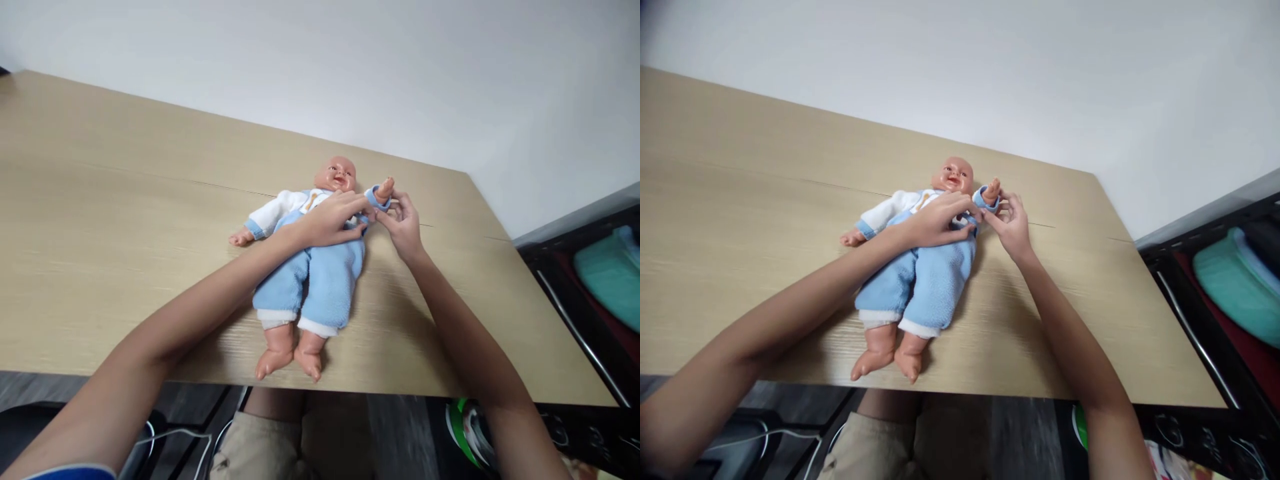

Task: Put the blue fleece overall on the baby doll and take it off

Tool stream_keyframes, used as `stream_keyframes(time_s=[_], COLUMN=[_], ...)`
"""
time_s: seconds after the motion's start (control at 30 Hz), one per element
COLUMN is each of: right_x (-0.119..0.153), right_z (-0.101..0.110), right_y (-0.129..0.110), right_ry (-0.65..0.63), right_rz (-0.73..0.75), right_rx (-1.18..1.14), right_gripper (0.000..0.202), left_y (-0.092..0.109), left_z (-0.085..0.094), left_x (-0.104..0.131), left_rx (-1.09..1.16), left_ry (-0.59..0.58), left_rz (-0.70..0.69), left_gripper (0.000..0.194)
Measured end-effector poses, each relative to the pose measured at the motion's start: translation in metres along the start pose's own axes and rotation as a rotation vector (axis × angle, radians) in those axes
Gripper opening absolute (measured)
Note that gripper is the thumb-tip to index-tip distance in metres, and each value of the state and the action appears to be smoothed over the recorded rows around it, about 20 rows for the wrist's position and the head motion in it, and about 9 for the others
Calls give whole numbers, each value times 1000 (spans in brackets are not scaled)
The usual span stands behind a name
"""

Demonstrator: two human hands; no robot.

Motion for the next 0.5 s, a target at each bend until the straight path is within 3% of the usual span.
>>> stream_keyframes(time_s=[0.13,0.33,0.5], right_x=[5,26,34], right_z=[-13,-27,-37], right_y=[8,-7,-21], right_ry=[-45,-220,-188], right_rz=[46,117,116], right_rx=[-19,150,231], right_gripper=[64,40,44], left_y=[5,3,-6], left_z=[1,2,14], left_x=[8,13,13], left_rx=[-49,-87,225], left_ry=[27,46,226], left_rz=[-25,124,242], left_gripper=[32,35,39])
Point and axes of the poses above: each hand's wrist, its own x-axis away from the middle knuckle, its own z-axis out of the back of the hand, y = z × x, the point moved 6 cm from there along -x, towards the middle knuckle, and after that the axes turned 15 degrees about -y, right-handed, at the moved point
